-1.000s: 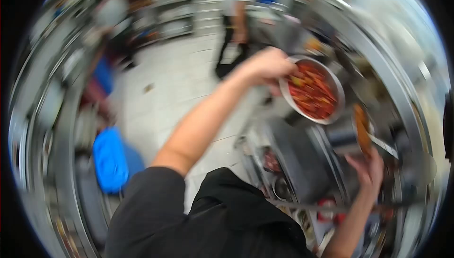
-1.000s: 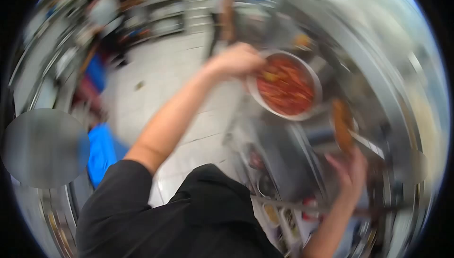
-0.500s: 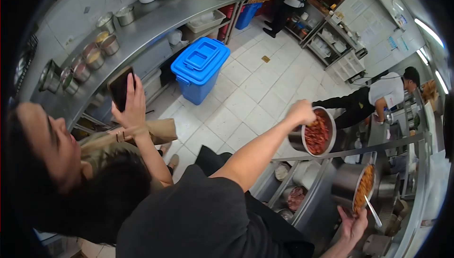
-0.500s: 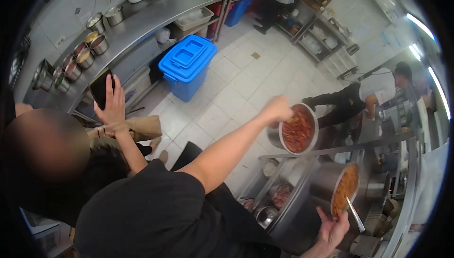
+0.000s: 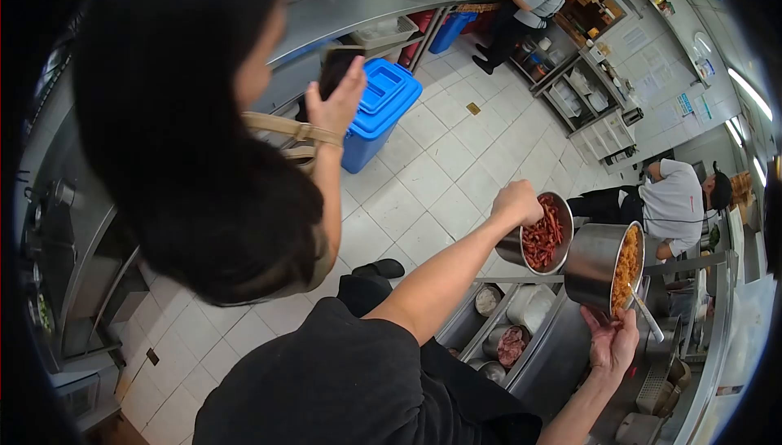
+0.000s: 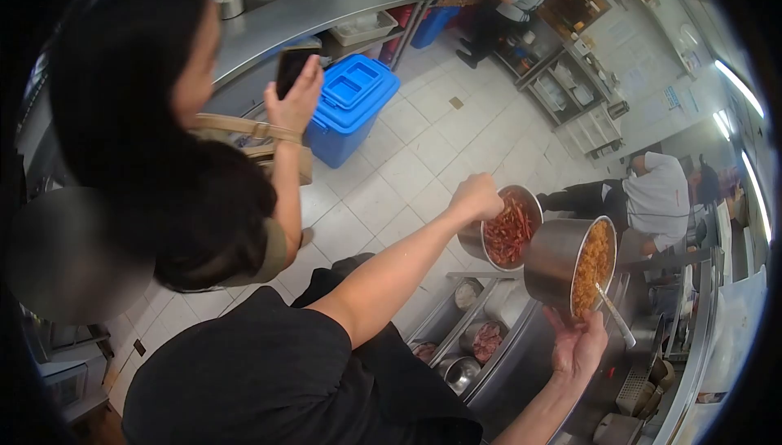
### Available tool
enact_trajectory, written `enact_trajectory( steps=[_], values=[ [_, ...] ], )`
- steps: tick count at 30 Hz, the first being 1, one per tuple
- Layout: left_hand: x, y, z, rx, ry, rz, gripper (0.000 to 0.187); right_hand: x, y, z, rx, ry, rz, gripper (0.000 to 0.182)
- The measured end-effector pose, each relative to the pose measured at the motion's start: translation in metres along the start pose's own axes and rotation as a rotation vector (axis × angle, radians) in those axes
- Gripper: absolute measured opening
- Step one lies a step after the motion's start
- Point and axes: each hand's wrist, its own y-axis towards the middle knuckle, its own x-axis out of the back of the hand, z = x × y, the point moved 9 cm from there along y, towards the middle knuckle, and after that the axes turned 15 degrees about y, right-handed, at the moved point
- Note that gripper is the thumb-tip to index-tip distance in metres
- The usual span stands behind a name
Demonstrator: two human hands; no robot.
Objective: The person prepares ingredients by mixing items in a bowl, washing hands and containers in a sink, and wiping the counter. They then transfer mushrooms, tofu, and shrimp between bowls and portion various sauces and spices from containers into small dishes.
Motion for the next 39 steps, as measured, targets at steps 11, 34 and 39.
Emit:
enact_trajectory(
  steps=[11, 34, 39],
  values=[
    [-0.117, -0.095, 0.034, -0.173, 0.126, 0.386, 0.031, 0.019, -0.120, -0.001, 0.032, -0.118, -0.048, 0.021],
    [0.622, -0.123, 0.502, 0.236, -0.227, -0.187, 0.018, -0.587, -0.118, -0.333, -0.197, -0.289, 0.605, 0.021],
    [0.828, -0.146, 0.607, 0.361, -0.501, -0.727, 0.025, -0.825, -0.073, -0.443, -0.263, -0.298, 0.825, 0.029]
  ],
)
